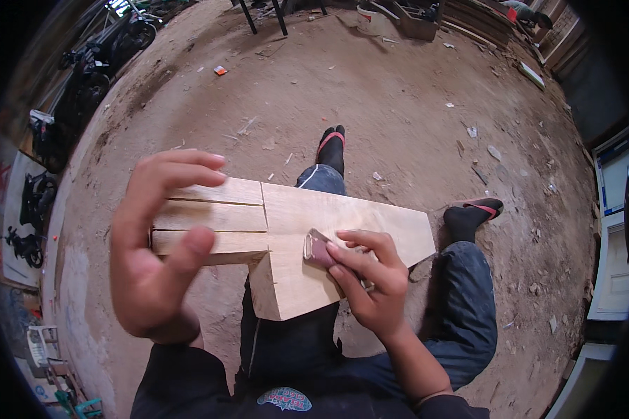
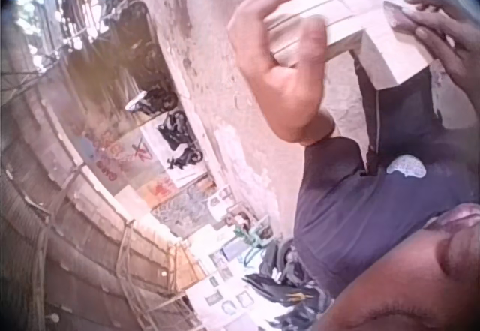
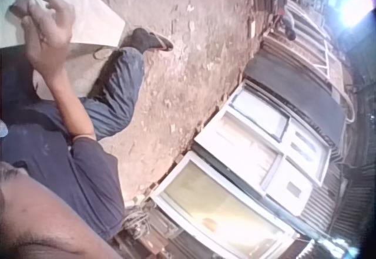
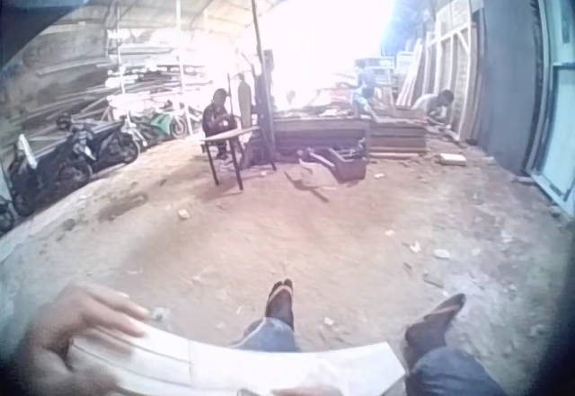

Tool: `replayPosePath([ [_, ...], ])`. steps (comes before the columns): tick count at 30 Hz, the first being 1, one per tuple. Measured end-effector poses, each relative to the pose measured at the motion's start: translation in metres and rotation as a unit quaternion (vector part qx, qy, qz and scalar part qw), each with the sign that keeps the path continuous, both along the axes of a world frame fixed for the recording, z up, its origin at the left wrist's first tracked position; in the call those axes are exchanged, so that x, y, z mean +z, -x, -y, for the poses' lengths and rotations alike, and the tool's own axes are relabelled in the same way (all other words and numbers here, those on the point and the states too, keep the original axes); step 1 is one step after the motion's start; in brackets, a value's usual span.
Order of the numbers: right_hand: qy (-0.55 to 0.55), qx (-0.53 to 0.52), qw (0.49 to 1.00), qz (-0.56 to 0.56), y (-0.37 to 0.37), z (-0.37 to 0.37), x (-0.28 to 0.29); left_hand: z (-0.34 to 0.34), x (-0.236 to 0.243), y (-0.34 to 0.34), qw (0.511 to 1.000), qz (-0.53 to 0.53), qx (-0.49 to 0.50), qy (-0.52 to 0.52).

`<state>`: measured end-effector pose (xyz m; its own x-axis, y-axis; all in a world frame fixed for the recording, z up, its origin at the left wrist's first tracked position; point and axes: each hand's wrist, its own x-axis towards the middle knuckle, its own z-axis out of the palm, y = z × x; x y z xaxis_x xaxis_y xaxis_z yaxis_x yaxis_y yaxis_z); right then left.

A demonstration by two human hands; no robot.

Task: The person sits on the floor and uses a hammer and chisel to carve a small wooden block placed on a larger plank. After carving, the person sands the plank with a sanding block.

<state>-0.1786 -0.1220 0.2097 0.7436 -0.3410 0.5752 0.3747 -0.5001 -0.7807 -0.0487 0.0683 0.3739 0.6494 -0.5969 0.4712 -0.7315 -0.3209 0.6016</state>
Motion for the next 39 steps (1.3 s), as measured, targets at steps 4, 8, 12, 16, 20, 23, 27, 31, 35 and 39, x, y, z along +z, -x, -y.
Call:
replayPosePath([
  [4, -0.019, 0.046, 0.998, 0.033, -0.015, -0.007, 0.015, 0.007, -0.012, 0.0, 0.995, 0.084, 0.05, -0.021],
  [8, -0.012, 0.099, 0.993, 0.059, -0.005, -0.018, 0.021, 0.001, -0.008, -0.001, 0.987, 0.132, 0.043, -0.074],
  [12, 0.005, 0.05, 0.999, -0.005, 0.015, -0.004, -0.004, 0.004, -0.009, -0.001, 0.989, 0.124, 0.038, -0.068],
  [16, 0.01, 0.053, 0.998, 0.015, -0.009, -0.002, 0.004, 0.0, -0.006, 0.002, 0.991, 0.08, 0.042, -0.098],
  [20, 0.047, 0.111, 0.991, 0.051, -0.008, -0.018, 0.028, -0.005, -0.005, 0.0, 0.991, 0.088, 0.017, -0.099],
  [23, 0.063, 0.119, 0.987, 0.09, 0.008, -0.017, 0.005, -0.011, -0.003, -0.002, 0.99, 0.091, 0.008, -0.11],
  [27, 0.028, 0.057, 0.998, -0.008, 0.005, -0.004, 0.001, -0.004, -0.011, -0.001, 0.992, 0.099, 0.037, -0.068],
  [31, 0.037, 0.084, 0.995, 0.043, -0.02, -0.015, 0.025, -0.005, -0.005, 0.001, 0.993, 0.069, 0.045, -0.089],
  [35, 0.056, 0.123, 0.989, 0.056, 0.0, -0.02, 0.017, -0.009, -0.006, 0.001, 0.993, 0.085, 0.025, -0.084],
  [39, 0.06, 0.029, 0.998, 0.003, 0.002, -0.004, -0.003, -0.006, -0.01, 0.0, 0.993, 0.089, 0.035, -0.069],
])
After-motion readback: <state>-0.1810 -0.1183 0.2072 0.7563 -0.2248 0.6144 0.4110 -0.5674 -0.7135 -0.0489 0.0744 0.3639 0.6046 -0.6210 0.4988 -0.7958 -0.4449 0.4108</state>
